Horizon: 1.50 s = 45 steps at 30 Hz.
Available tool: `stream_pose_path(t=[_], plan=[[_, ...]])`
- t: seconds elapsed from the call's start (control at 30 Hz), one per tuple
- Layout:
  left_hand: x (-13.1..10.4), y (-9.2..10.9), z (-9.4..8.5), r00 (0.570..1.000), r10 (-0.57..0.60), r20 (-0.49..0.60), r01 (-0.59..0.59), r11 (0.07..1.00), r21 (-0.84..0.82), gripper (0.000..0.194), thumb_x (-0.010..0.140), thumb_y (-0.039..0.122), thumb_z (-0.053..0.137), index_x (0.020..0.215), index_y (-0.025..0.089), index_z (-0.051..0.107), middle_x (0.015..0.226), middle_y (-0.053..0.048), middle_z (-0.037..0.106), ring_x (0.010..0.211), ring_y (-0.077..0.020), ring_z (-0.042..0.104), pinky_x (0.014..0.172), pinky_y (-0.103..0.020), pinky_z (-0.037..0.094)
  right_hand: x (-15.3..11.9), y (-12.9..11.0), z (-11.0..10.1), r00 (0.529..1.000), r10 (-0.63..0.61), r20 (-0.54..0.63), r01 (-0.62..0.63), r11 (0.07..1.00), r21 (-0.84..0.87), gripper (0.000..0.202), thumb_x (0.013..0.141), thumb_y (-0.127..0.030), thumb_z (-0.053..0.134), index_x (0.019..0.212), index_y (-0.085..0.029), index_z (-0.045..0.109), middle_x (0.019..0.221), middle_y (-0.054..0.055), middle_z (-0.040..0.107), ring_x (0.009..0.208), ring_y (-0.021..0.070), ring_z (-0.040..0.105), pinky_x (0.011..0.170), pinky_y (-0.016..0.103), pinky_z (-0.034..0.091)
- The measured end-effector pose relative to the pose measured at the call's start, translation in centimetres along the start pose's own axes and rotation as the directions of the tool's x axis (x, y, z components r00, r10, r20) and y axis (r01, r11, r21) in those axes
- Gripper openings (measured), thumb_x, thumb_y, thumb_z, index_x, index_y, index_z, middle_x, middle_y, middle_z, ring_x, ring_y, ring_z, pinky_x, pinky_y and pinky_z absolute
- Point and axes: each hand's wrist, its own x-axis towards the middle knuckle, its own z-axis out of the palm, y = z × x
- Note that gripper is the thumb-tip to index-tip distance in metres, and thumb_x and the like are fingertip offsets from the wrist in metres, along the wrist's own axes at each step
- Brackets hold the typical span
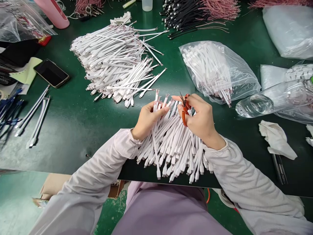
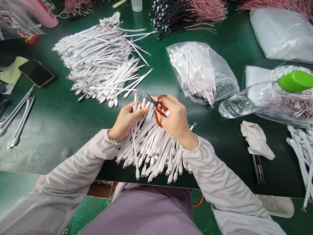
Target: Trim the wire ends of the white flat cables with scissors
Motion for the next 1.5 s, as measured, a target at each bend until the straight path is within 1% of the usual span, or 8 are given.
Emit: stream_pose_path(t=[0.27,0.57,0.77,1.0,1.1,1.2,1.33,1.5], plan=[[0.1,-0.3,-0.1,0.999,-0.011,0.046,0.011,1.0,0.011,0.026,0.072,0.038,0.079,0.073,0.018,0.063,0.065,0.002,0.051,0.059,-0.01,0.039,0.058,-0.026,0.034,0.3,-0.2,0.2,1.0,0.01,-0.006,-0.01,1.0,0.014,0.029,0.084,-0.017,0.053,0.105,-0.023,0.072,0.074,0.002,0.056,0.068,0.0183,0.054,0.066,0.032,0.048],[-0.1,0.0,0.0,0.999,-0.008,0.046,0.007,1.0,0.01,0.03,0.082,0.044,0.071,0.069,0.017,0.066,0.064,0.002,0.053,0.06,-0.0099,0.043,0.062,-0.025,0.038,0.2,-0.1,0.2,0.997,0.045,-0.062,-0.045,0.999,0.0,0.02,0.085,-0.018,0.054,0.092,-0.02,0.072,0.076,0.004,0.06,0.065,0.0178,0.054,0.063,0.032,0.047],[0.0,0.2,-0.3,0.992,-0.008,0.128,-0.003,0.996,0.089,0.031,0.081,0.037,0.071,0.103,0.016,0.074,0.092,-0.004,0.071,0.082,-0.0156,0.059,0.078,-0.028,0.045,0.2,0.6,0.5,0.997,0.075,-0.014,-0.075,0.997,-0.02,0.024,0.082,-0.016,0.057,0.1,-0.021,0.072,0.08,0.004,0.063,0.068,0.0179,0.057,0.065,0.031,0.049],[0.9,1.4,-2.5,0.974,-0.133,0.185,0.067,0.943,0.326,0.038,0.068,0.027,0.082,0.102,0.016,0.07,0.093,-0.005,0.07,0.083,-0.0181,0.063,0.078,-0.031,0.047,-0.3,1.2,0.7,0.998,0.03,-0.056,-0.034,0.996,-0.079,0.028,0.084,-0.014,0.054,0.104,-0.021,0.073,0.084,0.006,0.066,0.078,0.0213,0.063,0.067,0.032,0.05],[1.0,1.5,-2.9,0.944,-0.197,0.265,0.147,0.969,0.197,0.038,0.067,0.018,0.08,0.102,0.016,0.067,0.096,-0.005,0.07,0.089,-0.0189,0.065,0.082,-0.033,0.049,-0.5,1.0,0.7,0.998,-0.011,-0.059,0.008,0.998,-0.06,0.027,0.084,-0.013,0.054,0.103,-0.018,0.073,0.079,0.006,0.063,0.072,0.0201,0.06,0.066,0.032,0.049],[1.0,1.1,-2.6,0.922,-0.266,0.282,0.262,0.964,0.052,0.032,0.069,0.016,0.079,0.098,0.013,0.065,0.089,-0.005,0.069,0.077,-0.0149,0.065,0.076,-0.031,0.05,-0.6,0.9,0.6,1.0,-0.029,0.0,0.029,1.0,-0.012,0.026,0.085,-0.016,0.055,0.104,-0.017,0.073,0.076,0.004,0.062,0.068,0.0188,0.057,0.064,0.031,0.047],[0.7,0.3,-1.7,0.941,-0.259,0.218,0.272,0.962,-0.03,0.023,0.07,0.018,0.08,0.087,0.011,0.066,0.083,-0.004,0.067,0.071,-0.0112,0.061,0.072,-0.028,0.048,-0.6,0.9,0.6,0.996,-0.001,0.094,-0.003,0.999,0.043,0.024,0.086,-0.02,0.056,0.104,-0.02,0.072,0.078,0.003,0.062,0.069,0.0182,0.056,0.064,0.03,0.047],[0.5,0.1,-1.3,0.949,-0.262,0.174,0.27,0.963,-0.023,0.023,0.067,0.024,0.083,0.08,0.012,0.067,0.078,-0.002,0.065,0.068,-0.0107,0.057,0.069,-0.027,0.044,-0.6,1.1,0.7,0.992,0.079,0.096,-0.086,0.994,0.071,0.023,0.085,-0.02,0.057,0.102,-0.019,0.072,0.073,0.002,0.056,0.069,0.0178,0.055,0.066,0.031,0.046]])
